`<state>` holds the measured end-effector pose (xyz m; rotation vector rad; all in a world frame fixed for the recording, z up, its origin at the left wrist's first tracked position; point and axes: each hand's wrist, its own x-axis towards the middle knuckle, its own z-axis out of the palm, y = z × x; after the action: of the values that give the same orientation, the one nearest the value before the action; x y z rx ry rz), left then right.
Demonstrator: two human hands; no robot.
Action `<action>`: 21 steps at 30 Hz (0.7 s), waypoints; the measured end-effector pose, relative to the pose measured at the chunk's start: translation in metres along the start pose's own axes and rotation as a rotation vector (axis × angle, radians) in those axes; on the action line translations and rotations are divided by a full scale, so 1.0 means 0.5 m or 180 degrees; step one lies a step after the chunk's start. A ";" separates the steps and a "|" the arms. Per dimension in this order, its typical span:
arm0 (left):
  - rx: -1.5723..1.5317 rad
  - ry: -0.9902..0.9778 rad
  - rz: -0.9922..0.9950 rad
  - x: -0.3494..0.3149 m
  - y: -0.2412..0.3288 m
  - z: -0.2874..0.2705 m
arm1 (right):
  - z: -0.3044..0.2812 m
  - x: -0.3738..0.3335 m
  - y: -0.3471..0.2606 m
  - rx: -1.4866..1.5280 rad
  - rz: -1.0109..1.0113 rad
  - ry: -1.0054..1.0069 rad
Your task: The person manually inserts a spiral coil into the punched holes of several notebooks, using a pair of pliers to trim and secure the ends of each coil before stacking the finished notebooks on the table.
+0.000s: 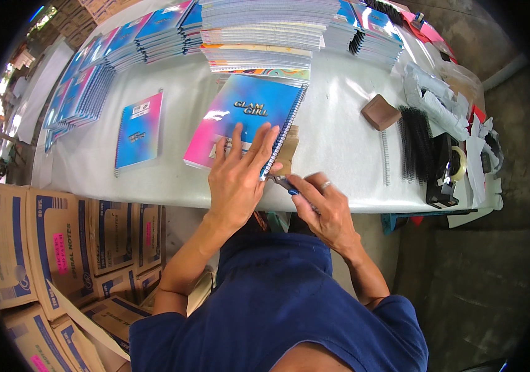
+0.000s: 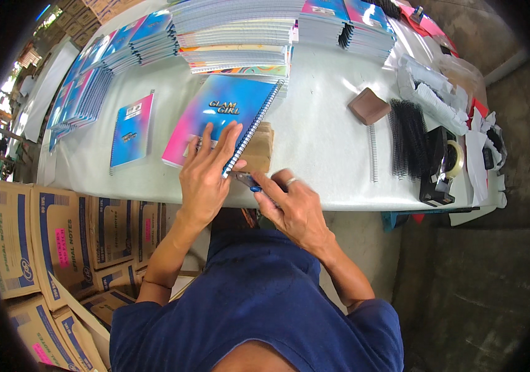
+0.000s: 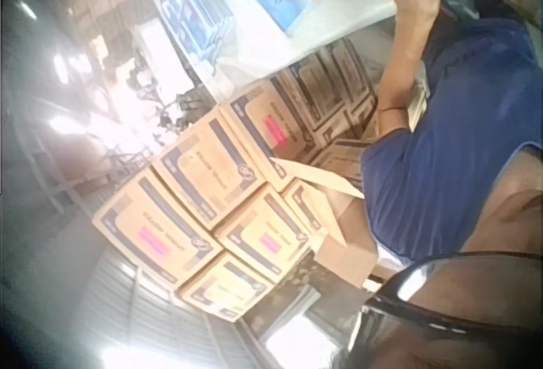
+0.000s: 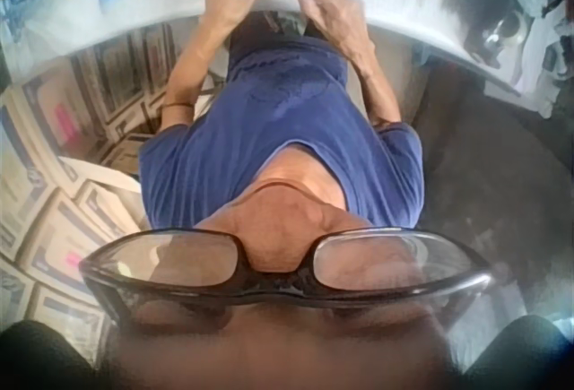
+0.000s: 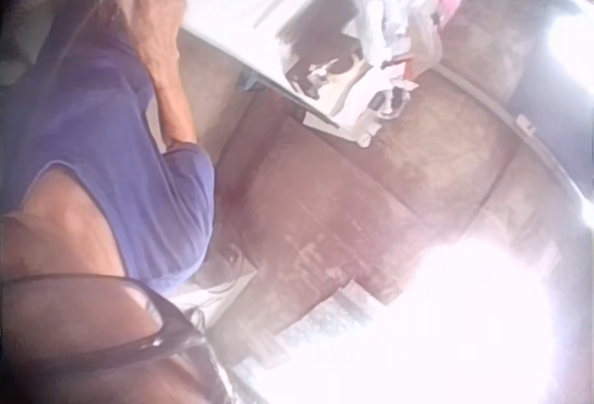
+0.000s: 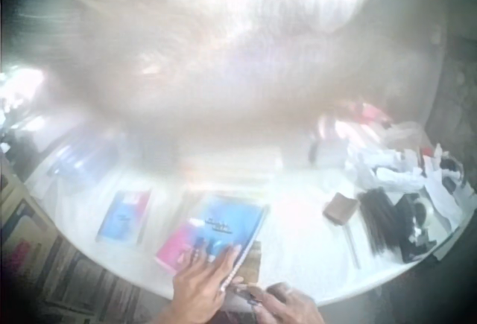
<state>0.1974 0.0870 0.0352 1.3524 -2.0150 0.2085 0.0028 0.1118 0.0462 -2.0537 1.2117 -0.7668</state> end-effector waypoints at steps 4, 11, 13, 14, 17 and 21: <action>0.0070 -0.0002 0.0051 -0.016 -0.013 -0.025 | -0.039 0.037 -0.023 0.1023 0.0304 -0.0833; -0.0722 0.0911 -0.1064 0.000 -0.225 -0.178 | -0.087 0.116 0.112 -0.0473 0.0398 0.0519; -0.0340 0.1120 -0.1023 0.006 -0.273 -0.205 | -0.077 0.128 0.234 -0.1702 0.0022 0.0861; -0.0181 0.1184 -0.1039 0.004 -0.291 -0.206 | -0.073 0.131 0.272 -0.2097 -0.0295 0.0950; 0.0077 0.0574 -0.1002 -0.061 -0.417 -0.176 | -0.099 0.168 0.350 -0.2370 -0.1113 0.1284; 0.0167 -0.1032 -0.1131 -0.156 -0.513 -0.115 | -0.226 0.299 0.295 0.0537 0.0055 0.1929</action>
<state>0.4620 0.0598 -0.0306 1.8454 -1.9877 -0.1288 -0.0986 -0.1037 0.0314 -1.7185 1.4119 -1.4984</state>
